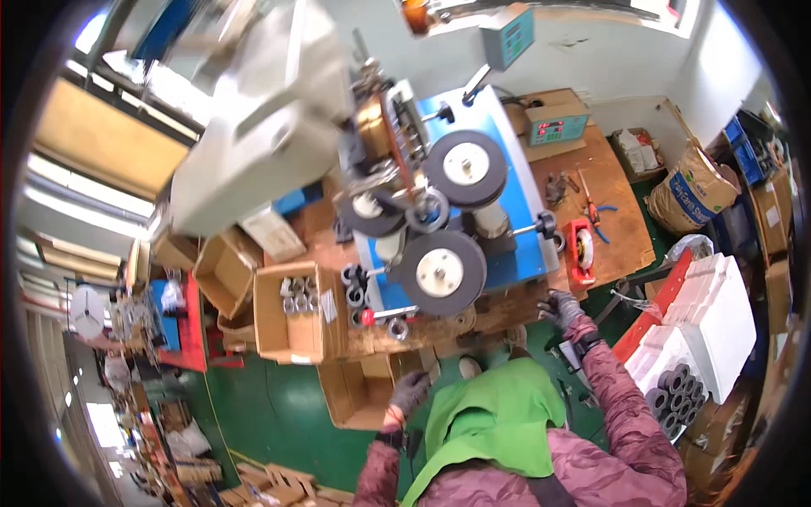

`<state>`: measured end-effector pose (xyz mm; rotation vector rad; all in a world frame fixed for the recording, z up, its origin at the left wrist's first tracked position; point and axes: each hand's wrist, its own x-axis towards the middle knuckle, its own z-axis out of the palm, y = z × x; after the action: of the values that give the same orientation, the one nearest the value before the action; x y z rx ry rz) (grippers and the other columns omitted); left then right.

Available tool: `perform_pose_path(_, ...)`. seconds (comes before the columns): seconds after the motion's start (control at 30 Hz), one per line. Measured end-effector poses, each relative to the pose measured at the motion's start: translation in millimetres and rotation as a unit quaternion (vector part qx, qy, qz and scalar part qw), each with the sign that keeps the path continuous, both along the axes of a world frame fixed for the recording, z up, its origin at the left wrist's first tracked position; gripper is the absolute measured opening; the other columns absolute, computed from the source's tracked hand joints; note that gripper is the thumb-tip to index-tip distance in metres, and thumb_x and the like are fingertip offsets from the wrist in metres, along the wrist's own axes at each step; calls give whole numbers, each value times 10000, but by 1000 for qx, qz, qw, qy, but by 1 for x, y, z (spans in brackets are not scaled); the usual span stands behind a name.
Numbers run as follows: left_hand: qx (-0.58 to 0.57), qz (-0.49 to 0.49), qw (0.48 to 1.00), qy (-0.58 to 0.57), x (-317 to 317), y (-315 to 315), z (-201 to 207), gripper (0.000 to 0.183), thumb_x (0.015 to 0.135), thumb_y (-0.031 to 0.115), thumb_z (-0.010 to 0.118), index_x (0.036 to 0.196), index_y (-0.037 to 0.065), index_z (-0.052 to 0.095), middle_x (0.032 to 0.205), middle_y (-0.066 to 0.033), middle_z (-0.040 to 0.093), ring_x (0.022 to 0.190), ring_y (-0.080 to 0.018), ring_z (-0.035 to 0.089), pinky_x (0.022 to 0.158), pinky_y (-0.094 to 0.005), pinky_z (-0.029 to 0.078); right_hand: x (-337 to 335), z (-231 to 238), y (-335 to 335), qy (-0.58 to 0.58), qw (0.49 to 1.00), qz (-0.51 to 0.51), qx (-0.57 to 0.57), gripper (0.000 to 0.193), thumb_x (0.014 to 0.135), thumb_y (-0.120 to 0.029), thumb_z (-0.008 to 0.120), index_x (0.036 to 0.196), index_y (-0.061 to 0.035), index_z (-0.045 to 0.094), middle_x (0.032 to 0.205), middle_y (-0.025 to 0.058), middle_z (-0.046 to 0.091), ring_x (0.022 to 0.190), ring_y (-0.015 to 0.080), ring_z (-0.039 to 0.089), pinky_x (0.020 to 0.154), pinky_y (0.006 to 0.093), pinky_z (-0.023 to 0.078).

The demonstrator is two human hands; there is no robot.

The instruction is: Operate a specialized machine to apply tape or labels onto metal cylindrical components.

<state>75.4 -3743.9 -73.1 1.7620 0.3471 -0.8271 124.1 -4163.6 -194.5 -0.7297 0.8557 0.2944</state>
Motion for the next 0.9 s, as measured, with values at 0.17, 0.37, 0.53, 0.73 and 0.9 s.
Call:
perform_pose_path(0.17, 186, 30, 964, -189, 16, 71, -111, 297, 788, 219, 583, 1047, 75, 580, 927, -132, 614, 808, -272, 578, 695, -335, 459, -47, 24, -17, 104, 992, 51, -47, 171, 856, -205, 506, 1000, -115, 485, 868, 83, 610, 699, 202, 583, 543, 316, 477)
perform_pose_path(0.37, 407, -160, 830, -346, 71, 60, -128, 430, 684, 140, 560, 1111, 141, 517, 947, -106, 554, 906, -250, 500, 831, -411, 360, -109, 54, -47, 156, 966, 116, -170, 222, 854, -198, 509, 1043, -85, 485, 830, 100, 616, 609, 204, 587, 494, 329, 479)
perform_pose_path(0.53, 455, -195, 728, -475, 76, 65, -188, 352, 734, 134, 500, 1083, 111, 533, 984, -87, 560, 966, -228, 493, 849, -434, 340, -132, 90, -22, 139, 942, 165, -256, 240, 852, -197, 503, 1051, -64, 483, 842, 119, 616, 619, 205, 596, 530, 329, 513)
perform_pose_path(0.73, 415, -171, 780, -436, 84, 73, -202, 349, 736, 137, 511, 1082, 101, 535, 931, -109, 576, 912, -242, 535, 907, -450, 317, -118, 112, 52, 84, 918, 275, -273, 249, 859, -161, 525, 1060, -21, 483, 838, 91, 601, 650, 151, 582, 588, 277, 507)
perform_pose_path(0.9, -332, 211, 918, 47, 42, 87, -137, 385, 839, 232, 574, 1141, 9, 490, 1053, -75, 568, 913, -175, 572, 733, -305, 496, -81, 146, 137, -97, 832, 485, -251, 249, 870, -197, 518, 1027, -5, 536, 832, 42, 584, 692, 106, 560, 640, 246, 477)
